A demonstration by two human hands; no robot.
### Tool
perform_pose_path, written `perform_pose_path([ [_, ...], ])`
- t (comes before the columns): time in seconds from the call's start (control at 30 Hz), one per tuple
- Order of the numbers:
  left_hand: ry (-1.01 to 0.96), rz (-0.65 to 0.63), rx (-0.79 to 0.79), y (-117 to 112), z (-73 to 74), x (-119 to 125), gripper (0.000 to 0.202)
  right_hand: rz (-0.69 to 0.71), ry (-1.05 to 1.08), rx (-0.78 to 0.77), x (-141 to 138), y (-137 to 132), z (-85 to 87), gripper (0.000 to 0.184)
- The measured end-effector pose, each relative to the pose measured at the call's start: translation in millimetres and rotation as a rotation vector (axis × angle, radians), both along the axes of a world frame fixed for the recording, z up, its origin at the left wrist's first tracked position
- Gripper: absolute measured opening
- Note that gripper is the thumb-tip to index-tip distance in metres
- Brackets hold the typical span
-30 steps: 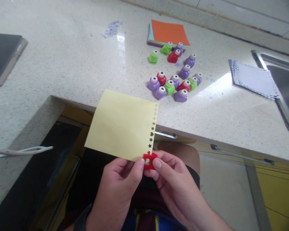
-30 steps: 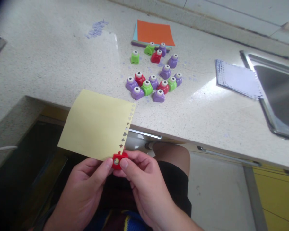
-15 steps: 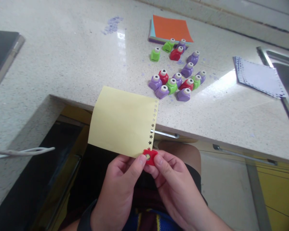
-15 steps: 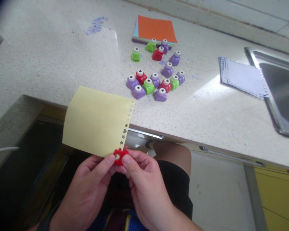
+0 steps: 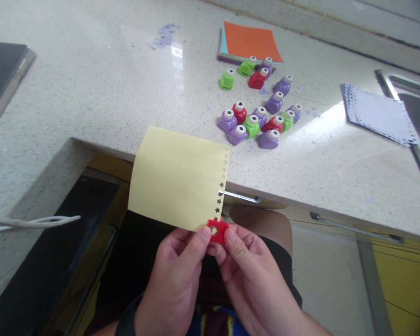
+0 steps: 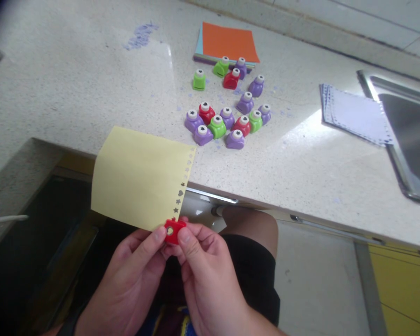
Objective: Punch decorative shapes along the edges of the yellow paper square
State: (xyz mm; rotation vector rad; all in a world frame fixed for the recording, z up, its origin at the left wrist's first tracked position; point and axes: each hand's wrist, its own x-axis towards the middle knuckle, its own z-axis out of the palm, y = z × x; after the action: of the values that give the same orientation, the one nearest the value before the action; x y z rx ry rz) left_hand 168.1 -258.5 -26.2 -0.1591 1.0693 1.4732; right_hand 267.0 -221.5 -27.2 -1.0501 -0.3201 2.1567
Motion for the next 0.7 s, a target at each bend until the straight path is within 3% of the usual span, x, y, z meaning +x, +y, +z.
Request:
perform_pose_path([
  [0.27, -0.011, -0.057, 0.017, -0.6, 5.2, -1.1, 0.015, 0.026, 0.037, 0.038, 3.2, 1.2, 0.2, 0.02],
  [0.5, 0.053, -0.158, -0.047, -10.1, -7.1, -2.9, 0.015, 0.007, 0.036, 0.015, 5.6, -1.3, -7.2, 0.02],
  [0.7, 0.09, -0.245, -0.068, -10.7, -8.6, -6.3, 0.018, -0.012, 0.028, 0.018, 10.9, -6.4, -14.7, 0.022],
])
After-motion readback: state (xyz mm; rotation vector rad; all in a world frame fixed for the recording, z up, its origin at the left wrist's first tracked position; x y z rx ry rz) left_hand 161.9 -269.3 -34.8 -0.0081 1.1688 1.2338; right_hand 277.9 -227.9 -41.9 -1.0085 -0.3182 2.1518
